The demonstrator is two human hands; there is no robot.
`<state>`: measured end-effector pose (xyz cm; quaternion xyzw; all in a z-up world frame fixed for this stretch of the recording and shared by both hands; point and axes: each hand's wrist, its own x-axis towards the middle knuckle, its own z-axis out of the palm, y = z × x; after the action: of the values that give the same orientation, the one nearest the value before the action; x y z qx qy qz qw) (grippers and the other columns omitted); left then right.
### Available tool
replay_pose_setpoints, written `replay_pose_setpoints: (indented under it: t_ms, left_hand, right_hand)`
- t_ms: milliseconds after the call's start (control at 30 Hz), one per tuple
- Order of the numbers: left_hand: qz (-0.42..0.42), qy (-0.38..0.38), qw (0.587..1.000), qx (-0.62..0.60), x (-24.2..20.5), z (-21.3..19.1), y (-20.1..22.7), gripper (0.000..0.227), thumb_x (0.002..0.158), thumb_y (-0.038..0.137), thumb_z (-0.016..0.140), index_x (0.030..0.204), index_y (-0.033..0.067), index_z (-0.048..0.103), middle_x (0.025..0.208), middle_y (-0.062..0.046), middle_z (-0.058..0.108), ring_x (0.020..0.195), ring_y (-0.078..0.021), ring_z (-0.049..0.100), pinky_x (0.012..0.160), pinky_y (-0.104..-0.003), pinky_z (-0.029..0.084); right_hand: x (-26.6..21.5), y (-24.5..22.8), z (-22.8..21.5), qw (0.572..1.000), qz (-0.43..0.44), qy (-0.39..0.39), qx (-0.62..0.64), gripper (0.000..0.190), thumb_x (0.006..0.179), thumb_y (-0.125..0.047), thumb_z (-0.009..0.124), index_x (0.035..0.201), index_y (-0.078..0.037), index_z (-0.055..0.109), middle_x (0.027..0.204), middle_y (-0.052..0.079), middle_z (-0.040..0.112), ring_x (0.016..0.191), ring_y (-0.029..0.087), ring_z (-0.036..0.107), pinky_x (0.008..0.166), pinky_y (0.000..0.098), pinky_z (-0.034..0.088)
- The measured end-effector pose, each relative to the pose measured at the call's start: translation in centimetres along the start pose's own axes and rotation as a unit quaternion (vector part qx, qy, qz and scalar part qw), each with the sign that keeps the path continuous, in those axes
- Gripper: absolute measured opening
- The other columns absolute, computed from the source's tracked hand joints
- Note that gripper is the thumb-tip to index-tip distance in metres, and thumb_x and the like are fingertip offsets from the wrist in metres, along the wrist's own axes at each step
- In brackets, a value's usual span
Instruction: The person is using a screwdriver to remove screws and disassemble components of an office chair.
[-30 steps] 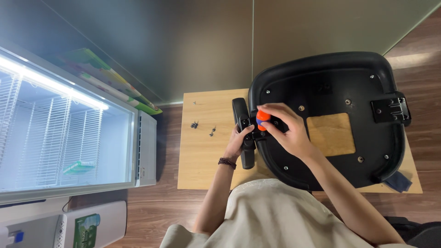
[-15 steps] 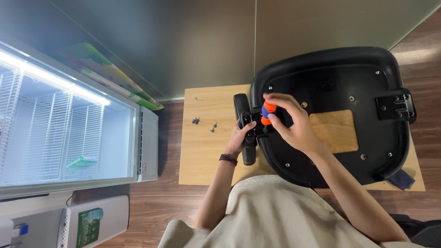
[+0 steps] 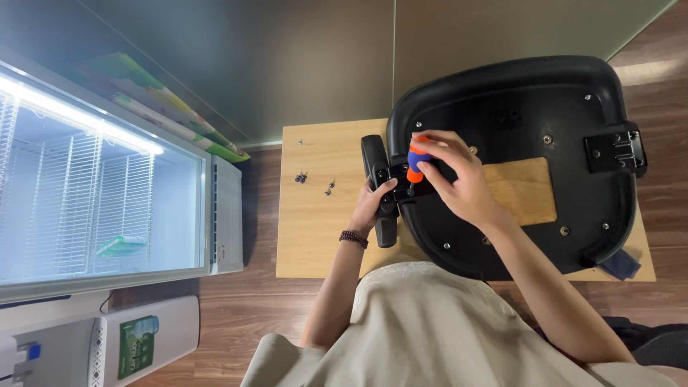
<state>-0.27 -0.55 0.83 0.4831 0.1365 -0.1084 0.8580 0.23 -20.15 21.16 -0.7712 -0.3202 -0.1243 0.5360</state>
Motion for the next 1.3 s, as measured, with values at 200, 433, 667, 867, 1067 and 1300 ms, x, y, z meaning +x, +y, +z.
replay_pose_setpoints:
  t_ms: [200,433,667,867,1067,1300]
  left_hand:
    - [0.023,-0.008,1.000,0.014,0.5,-0.6,-0.9,0.050,0.087,0.020,0.080,0.125,-0.0020,0.056,0.100,-0.004,0.064,0.084,-0.0102,0.064,0.071,-0.027,0.055]
    - [0.024,0.009,0.999,0.030,1.3,-1.1,-1.7,0.055,0.085,0.021,0.080,0.127,-0.0027,0.056,0.105,-0.006,0.065,0.089,-0.0105,0.066,0.075,-0.027,0.056]
    - [-0.006,0.022,1.000,0.018,0.0,-0.1,-0.1,0.060,0.082,0.024,0.080,0.130,-0.0010,0.053,0.102,-0.007,0.065,0.085,-0.0147,0.065,0.070,-0.031,0.056]
    - [0.029,0.025,0.998,0.040,0.7,-1.1,-1.2,0.061,0.086,0.025,0.082,0.133,-0.0014,0.053,0.106,-0.005,0.064,0.089,-0.0088,0.066,0.074,-0.026,0.058]
    - [-0.005,0.040,0.999,0.029,0.0,-0.5,0.1,0.061,0.085,0.026,0.083,0.130,-0.0023,0.053,0.102,-0.007,0.062,0.083,-0.0120,0.064,0.068,-0.029,0.056]
    - [0.006,0.029,0.999,0.021,-0.1,-0.2,0.9,0.065,0.085,0.027,0.081,0.133,-0.0033,0.051,0.107,-0.008,0.064,0.092,-0.0127,0.066,0.076,-0.028,0.058]
  right_hand:
    - [-0.1,-0.6,-0.4,1.000,-0.015,0.019,-0.001,0.033,0.098,0.004,0.067,0.131,-0.005,0.065,0.137,0.013,0.062,0.126,0.027,0.065,0.109,0.0375,0.055]
    - [0.4,-1.1,-0.7,0.999,-0.002,0.017,0.031,0.033,0.100,0.007,0.064,0.132,-0.002,0.063,0.138,0.014,0.059,0.127,0.025,0.065,0.107,0.0340,0.059]
    - [1.6,-0.9,-0.6,0.994,0.027,0.045,0.100,0.035,0.105,0.008,0.062,0.139,-0.001,0.059,0.141,0.011,0.054,0.128,0.021,0.063,0.109,0.0333,0.057]
    - [3.7,1.4,1.4,0.974,0.035,0.085,0.206,0.037,0.111,0.005,0.060,0.146,-0.003,0.053,0.145,0.009,0.054,0.133,0.018,0.061,0.115,0.0319,0.054]
    - [5.8,4.7,5.5,0.968,0.070,0.108,0.215,0.038,0.109,0.000,0.064,0.145,-0.003,0.054,0.139,0.010,0.063,0.121,0.016,0.065,0.107,0.0314,0.057]
    - [8.4,8.3,12.7,0.969,0.121,0.020,0.216,0.038,0.105,-0.002,0.067,0.141,-0.007,0.057,0.136,0.009,0.060,0.117,0.018,0.066,0.102,0.0356,0.062]
